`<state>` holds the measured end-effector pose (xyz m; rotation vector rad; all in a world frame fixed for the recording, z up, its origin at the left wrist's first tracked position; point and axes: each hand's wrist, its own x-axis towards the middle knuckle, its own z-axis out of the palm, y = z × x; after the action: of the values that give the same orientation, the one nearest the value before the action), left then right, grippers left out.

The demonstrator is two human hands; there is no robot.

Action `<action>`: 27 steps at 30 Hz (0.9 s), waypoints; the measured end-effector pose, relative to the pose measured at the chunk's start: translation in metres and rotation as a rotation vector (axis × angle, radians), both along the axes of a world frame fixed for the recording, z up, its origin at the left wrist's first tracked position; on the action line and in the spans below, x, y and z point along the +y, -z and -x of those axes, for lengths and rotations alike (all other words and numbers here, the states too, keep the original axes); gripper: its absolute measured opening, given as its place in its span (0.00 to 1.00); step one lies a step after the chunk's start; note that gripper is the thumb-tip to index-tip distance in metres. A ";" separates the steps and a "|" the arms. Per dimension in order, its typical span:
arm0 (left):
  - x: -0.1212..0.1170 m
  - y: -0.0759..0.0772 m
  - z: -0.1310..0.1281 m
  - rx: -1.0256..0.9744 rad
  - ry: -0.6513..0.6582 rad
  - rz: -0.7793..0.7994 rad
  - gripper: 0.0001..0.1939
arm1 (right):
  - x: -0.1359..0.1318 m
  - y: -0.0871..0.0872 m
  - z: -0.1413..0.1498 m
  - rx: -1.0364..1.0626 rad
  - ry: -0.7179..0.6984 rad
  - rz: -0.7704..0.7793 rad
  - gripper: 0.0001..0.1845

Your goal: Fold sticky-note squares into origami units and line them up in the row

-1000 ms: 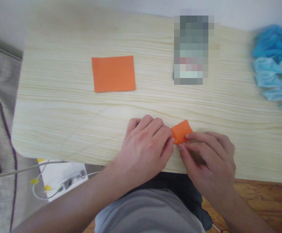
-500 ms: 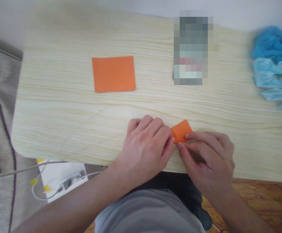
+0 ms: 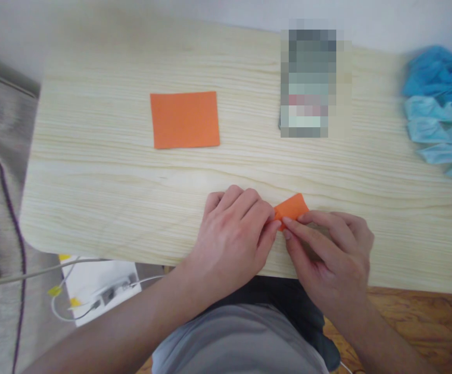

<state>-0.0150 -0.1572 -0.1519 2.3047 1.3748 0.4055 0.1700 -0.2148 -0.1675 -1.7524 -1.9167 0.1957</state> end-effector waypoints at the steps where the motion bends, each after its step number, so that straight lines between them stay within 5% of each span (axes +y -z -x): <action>1: 0.000 0.000 0.000 0.000 -0.002 0.000 0.09 | 0.000 0.000 0.000 -0.001 0.000 0.001 0.15; 27: 0.000 0.000 0.018 0.035 -0.063 -0.047 0.08 | -0.001 0.001 0.000 -0.055 -0.041 -0.005 0.19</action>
<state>-0.0329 -0.1569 -0.1520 2.3212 1.4725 0.4221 0.1704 -0.2162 -0.1681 -1.7328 -1.9916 0.1590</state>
